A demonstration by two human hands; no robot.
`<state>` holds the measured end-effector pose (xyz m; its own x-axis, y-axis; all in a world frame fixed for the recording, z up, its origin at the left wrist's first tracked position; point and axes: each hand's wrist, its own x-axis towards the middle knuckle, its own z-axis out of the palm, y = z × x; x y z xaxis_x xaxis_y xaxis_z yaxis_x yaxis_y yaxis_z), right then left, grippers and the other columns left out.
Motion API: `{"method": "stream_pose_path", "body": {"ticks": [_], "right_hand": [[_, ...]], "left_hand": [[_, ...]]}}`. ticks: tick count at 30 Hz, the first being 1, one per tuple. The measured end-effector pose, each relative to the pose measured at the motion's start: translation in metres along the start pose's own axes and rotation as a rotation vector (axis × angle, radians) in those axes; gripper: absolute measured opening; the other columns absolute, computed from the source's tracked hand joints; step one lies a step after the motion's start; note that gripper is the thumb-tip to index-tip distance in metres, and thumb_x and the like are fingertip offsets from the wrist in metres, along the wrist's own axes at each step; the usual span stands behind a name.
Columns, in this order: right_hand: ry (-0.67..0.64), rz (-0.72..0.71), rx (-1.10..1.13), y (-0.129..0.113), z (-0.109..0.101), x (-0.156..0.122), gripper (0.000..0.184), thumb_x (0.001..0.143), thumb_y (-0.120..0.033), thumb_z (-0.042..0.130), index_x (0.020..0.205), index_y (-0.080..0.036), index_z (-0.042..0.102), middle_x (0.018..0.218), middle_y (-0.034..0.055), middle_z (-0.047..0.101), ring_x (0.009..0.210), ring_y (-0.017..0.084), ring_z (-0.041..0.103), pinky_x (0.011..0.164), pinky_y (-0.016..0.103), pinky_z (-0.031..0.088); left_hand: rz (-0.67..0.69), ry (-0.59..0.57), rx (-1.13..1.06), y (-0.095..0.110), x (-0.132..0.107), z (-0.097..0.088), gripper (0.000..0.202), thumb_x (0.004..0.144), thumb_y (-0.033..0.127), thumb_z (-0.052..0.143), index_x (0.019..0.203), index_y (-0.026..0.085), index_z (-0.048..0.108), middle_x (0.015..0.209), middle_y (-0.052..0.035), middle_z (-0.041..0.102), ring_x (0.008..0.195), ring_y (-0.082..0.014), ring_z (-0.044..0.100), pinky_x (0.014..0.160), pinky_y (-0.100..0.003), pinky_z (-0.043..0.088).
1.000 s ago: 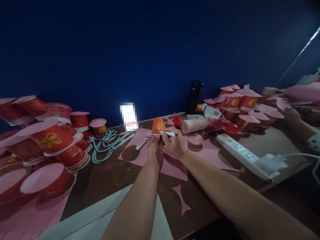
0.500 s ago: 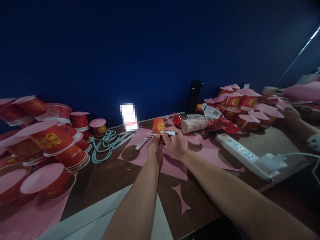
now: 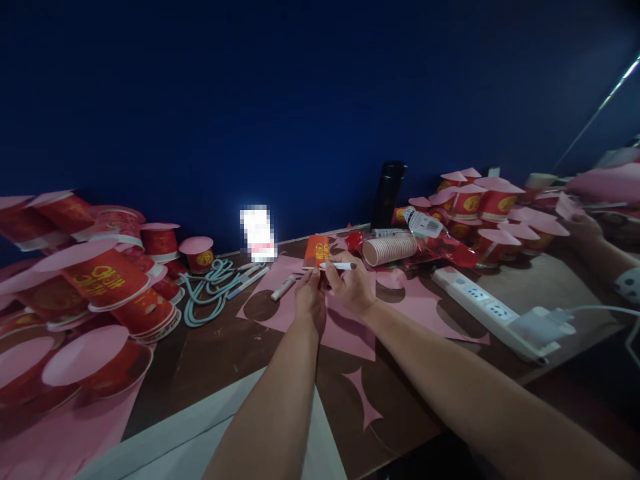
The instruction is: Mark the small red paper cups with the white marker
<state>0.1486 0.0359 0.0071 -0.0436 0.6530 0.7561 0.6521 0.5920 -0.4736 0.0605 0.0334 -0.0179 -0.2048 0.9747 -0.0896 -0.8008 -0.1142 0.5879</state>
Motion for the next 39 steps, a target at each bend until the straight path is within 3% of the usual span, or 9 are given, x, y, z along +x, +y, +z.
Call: {"method": "stream_pose_path", "body": {"ticks": [15, 29, 39], "right_hand": [[-0.013, 0.035, 0.01, -0.0042, -0.0003, 0.0005, 0.016, 0.089, -0.032, 0.05, 0.084, -0.021, 0.06, 0.073, 0.0024, 0.069, 0.067, 0.018, 0.063, 0.07, 0.032, 0.046], [0.004, 0.056, 0.006, 0.0014, 0.0062, -0.0038, 0.016, 0.089, -0.035, 0.049, 0.085, -0.022, 0.058, 0.078, 0.0024, 0.069, 0.069, 0.018, 0.064, 0.067, 0.029, 0.047], [-0.012, 0.1, 0.041, -0.0005, 0.0051, -0.0027, 0.017, 0.089, -0.035, 0.05, 0.087, -0.021, 0.058, 0.081, 0.0033, 0.069, 0.071, 0.017, 0.064, 0.068, 0.026, 0.048]], "left_hand": [[0.012, 0.004, 0.026, 0.002, -0.0011, 0.0026, 0.01, 0.071, 0.015, 0.071, 0.07, 0.014, 0.061, 0.072, 0.0007, 0.062, 0.069, -0.0081, 0.061, 0.075, -0.021, 0.047], [-0.016, 0.072, -0.023, 0.0005, 0.0034, -0.0003, 0.004, 0.076, 0.013, 0.066, 0.073, 0.012, 0.063, 0.077, -0.0028, 0.066, 0.071, -0.0101, 0.064, 0.081, -0.025, 0.049], [-0.024, 0.122, -0.034, 0.0035, 0.0003, 0.004, 0.008, 0.079, 0.009, 0.061, 0.072, 0.013, 0.062, 0.072, -0.001, 0.064, 0.067, -0.0085, 0.062, 0.074, -0.023, 0.049]]}}
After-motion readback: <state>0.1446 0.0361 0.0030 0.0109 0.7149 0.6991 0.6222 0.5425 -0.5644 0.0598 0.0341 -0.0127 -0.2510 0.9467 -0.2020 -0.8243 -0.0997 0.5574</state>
